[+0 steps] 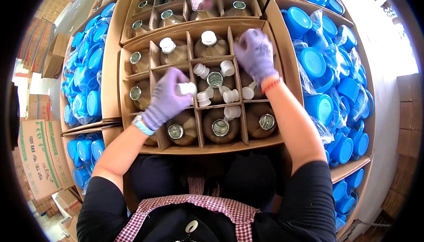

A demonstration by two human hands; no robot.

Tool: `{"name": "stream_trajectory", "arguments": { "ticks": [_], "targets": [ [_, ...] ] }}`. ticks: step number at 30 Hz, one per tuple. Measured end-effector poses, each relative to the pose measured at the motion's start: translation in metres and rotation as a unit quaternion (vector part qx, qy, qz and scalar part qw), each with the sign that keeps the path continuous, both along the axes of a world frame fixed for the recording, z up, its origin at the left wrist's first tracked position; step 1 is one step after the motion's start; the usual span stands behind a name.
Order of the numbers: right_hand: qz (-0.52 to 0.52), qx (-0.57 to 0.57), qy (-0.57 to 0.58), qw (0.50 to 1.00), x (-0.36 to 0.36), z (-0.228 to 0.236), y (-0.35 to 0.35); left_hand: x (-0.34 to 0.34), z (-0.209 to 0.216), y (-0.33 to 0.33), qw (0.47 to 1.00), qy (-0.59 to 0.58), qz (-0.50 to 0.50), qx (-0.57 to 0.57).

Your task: The person takes thermos components from boxes, assembles the inner flask and outer casing, adds a lid, and places the finished units into a divider box; they also cap a separate set of bottles from a bowl.

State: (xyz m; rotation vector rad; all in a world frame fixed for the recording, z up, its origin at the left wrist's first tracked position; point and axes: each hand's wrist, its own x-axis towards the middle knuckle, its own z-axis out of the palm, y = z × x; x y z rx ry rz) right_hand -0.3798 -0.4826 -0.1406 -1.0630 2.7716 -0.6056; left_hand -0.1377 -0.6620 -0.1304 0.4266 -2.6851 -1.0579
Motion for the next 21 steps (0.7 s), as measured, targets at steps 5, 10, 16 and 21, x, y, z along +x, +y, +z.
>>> {"name": "stream_trajectory", "arguments": {
  "ticks": [5, 10, 16, 21],
  "targets": [
    [0.175, 0.323, 0.093, 0.925, 0.103, 0.01, 0.019, 0.024, -0.013, -0.056, 0.987, 0.038, 0.079, 0.134],
    [0.155, 0.171, 0.104, 0.967, 0.099, -0.02, 0.024, 0.02, -0.034, -0.041, 0.997, 0.014, 0.013, -0.076],
    [0.009, -0.204, -0.138, 0.969, 0.078, 0.011, 0.048, 0.019, -0.026, -0.05, 0.97, -0.104, 0.009, -0.22],
    [-0.054, 0.059, 0.063, 0.995, 0.032, -0.022, 0.075, 0.006, -0.054, -0.054, 0.963, -0.02, -0.018, -0.269]
  ]
}}
